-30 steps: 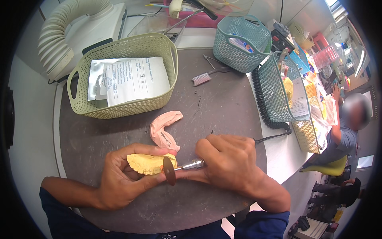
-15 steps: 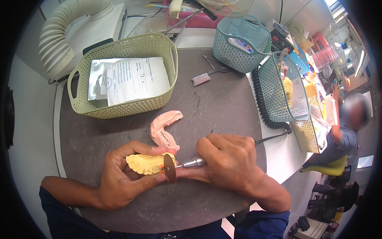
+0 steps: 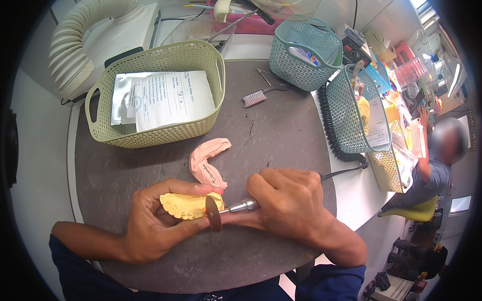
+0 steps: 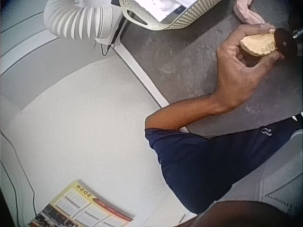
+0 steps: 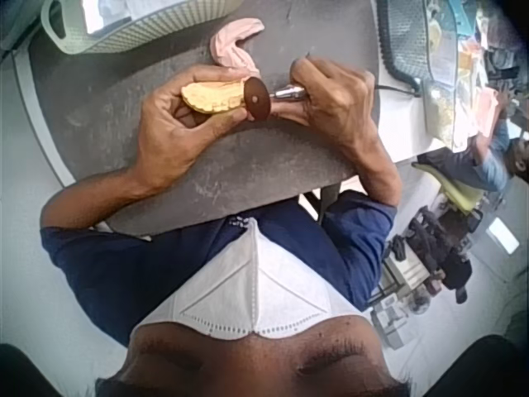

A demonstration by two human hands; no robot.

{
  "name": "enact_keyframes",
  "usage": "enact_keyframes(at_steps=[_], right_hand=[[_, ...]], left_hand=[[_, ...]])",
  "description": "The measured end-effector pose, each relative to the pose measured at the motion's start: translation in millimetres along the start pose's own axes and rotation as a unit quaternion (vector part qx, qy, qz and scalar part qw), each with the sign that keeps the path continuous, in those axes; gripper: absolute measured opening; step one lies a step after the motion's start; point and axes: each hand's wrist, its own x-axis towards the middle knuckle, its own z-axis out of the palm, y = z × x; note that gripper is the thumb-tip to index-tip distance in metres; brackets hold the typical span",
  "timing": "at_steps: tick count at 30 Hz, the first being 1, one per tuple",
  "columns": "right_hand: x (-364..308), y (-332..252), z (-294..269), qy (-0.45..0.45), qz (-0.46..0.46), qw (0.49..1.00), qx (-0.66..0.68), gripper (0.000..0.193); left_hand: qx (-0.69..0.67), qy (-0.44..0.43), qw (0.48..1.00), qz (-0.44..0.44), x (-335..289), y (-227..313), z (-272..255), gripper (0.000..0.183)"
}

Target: The person uses a rotary grinding tool to smooth and shape a yellow dental prosthesis held in their left hand. They repeatedly grind the surface of the prosthesis, pause to inspect the fit by joining it with a pink counterpart, and then resume grinding. The task involves precise manual manipulation of the dental model and the power tool.

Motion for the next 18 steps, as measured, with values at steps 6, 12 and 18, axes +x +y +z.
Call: enact_keyframes(at_steps=[6, 12, 18], right_hand=[[-0.6, 1.6, 1.7, 0.017, 0.005, 1.000, 0.002, 0.062], [-1.2, 2.1, 1.8, 0.007, 0.007, 1.000, 0.002, 0.062], [-0.8, 1.2, 3.1, 0.006, 0.008, 1.000, -0.002, 0.062]], left_hand=[[0.000, 0.011, 1.000, -0.002, -0.4, 1.6, 1.6, 0.039], [0.014, 0.012, 1.000, 0.018, 0.5, 0.7, 1.6, 0.040], [0.021, 0.010, 1.000, 0.018, -0.2, 0.5, 0.1, 0.040]])
